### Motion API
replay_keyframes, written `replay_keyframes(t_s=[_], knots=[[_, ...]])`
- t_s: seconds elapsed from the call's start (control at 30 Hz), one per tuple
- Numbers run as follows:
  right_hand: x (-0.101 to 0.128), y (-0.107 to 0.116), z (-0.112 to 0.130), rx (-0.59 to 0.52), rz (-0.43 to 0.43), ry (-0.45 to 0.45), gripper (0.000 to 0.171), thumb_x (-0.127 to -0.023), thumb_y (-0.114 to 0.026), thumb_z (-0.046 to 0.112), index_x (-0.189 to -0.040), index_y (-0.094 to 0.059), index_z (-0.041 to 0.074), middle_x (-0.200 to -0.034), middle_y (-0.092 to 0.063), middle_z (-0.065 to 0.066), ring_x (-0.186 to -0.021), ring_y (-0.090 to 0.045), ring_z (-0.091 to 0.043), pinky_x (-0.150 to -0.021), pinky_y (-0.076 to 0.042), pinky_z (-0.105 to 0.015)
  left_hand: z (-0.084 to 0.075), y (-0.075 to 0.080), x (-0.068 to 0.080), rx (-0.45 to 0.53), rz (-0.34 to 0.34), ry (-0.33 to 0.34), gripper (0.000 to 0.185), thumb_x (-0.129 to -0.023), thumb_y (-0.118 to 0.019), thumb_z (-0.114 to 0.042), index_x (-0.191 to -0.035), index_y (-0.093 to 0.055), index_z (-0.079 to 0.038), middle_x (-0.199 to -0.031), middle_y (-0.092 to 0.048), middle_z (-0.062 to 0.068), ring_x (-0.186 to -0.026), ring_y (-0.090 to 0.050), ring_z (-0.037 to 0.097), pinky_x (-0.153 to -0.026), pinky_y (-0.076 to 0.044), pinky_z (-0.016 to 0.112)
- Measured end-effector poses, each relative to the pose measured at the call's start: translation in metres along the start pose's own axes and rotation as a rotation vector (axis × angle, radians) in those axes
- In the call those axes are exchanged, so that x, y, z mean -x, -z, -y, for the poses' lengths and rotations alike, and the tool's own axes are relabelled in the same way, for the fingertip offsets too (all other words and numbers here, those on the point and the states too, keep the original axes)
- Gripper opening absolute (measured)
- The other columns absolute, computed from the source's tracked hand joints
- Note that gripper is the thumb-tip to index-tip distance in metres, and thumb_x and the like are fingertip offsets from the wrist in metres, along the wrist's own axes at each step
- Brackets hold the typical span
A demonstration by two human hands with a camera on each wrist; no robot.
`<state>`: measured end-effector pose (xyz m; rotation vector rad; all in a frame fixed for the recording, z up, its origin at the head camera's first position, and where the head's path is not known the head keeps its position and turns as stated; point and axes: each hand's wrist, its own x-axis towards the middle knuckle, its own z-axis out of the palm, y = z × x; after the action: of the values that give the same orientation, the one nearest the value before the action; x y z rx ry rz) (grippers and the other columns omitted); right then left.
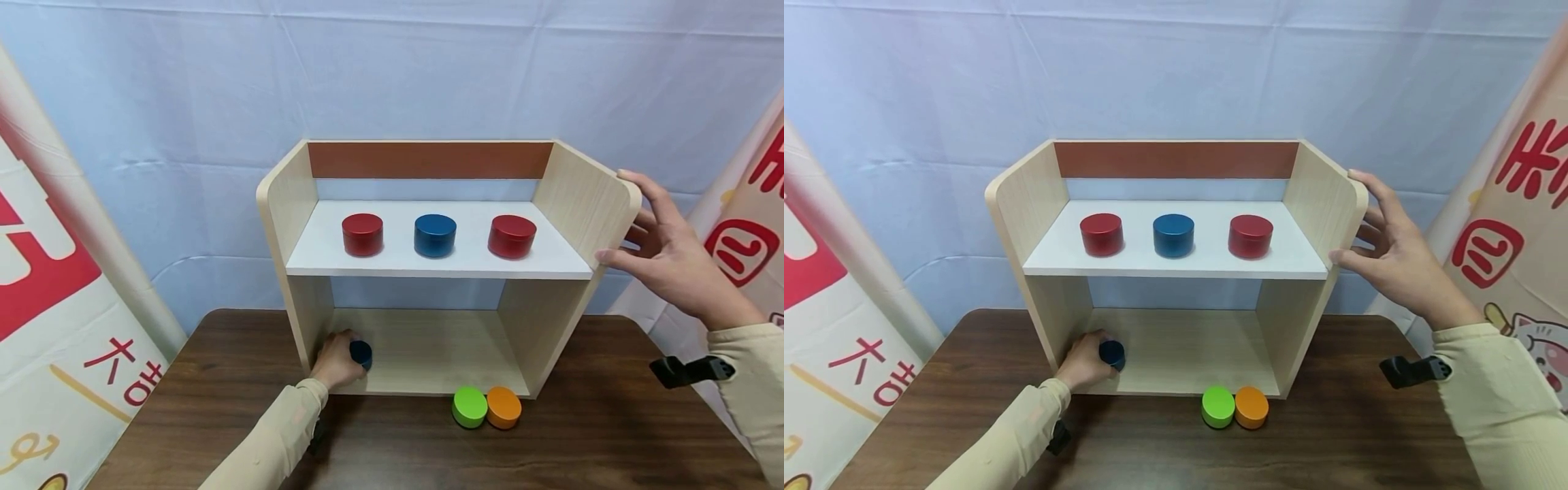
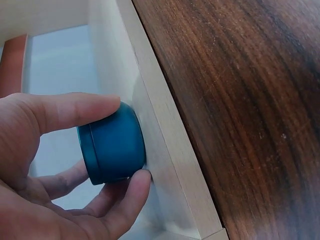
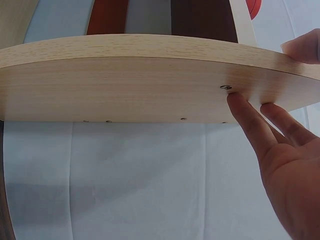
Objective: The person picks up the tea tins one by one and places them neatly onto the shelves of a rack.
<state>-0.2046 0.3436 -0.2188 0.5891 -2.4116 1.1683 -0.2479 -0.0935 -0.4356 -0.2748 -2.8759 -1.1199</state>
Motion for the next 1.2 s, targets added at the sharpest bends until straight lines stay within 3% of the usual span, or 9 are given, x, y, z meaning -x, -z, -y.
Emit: replay_keyframes(t_s=[0.37, 0.63, 0.9, 1.2], knots=[[0.001, 0.001, -0.002, 0.002, 0.009, -0.002, 0.111, -0.080, -0.068, -0.024, -0.162, -0.017, 0.031, -0.136, -0.043, -0.002, -0.107, -0.056, -0.006, -0.072, -0.053, -0.014, -0.004, 0.001, 0.000, -0.033, -0.009, 0.000, 0.069, -0.061, -0.086, -0.002, -0.125, -0.062, 0.002, -0.114, -0.059, 0.020, -0.101, -0.056, 0.035, -0.088, -0.047, 0.056], [0.001, 0.001, 0.000, -0.006, 0.008, 0.008, 0.109, -0.082, -0.067, -0.023, -0.162, -0.017, 0.031, -0.135, -0.043, -0.003, -0.106, -0.057, -0.008, -0.072, -0.054, -0.016, -0.022, 0.007, 0.002, -0.097, -0.027, 0.000, 0.071, -0.066, -0.082, -0.008, -0.133, -0.059, -0.002, -0.115, -0.054, 0.024, -0.083, -0.054, 0.032, -0.071, -0.050, 0.046], [0.002, 0.001, -0.002, -0.003, 0.011, 0.003, 0.110, -0.082, -0.068, -0.023, -0.163, -0.016, 0.031, -0.136, -0.042, -0.002, -0.107, -0.056, -0.006, -0.072, -0.054, -0.015, -0.043, 0.005, 0.004, -0.136, -0.060, -0.004, 0.071, -0.068, -0.083, -0.011, -0.135, -0.059, -0.007, -0.118, -0.055, 0.022, -0.104, -0.057, 0.042, -0.071, -0.052, 0.051], [0.003, 0.002, 0.000, -0.007, 0.031, 0.025, 0.109, -0.083, -0.067, -0.022, -0.163, -0.015, 0.031, -0.136, -0.041, -0.006, -0.108, -0.057, -0.007, -0.073, -0.055, -0.016, -0.065, -0.005, 0.009, -0.088, -0.032, -0.073, 0.073, -0.068, -0.083, -0.008, -0.136, -0.058, -0.007, -0.120, -0.055, 0.022, -0.105, -0.058, 0.042, -0.071, -0.052, 0.053]])
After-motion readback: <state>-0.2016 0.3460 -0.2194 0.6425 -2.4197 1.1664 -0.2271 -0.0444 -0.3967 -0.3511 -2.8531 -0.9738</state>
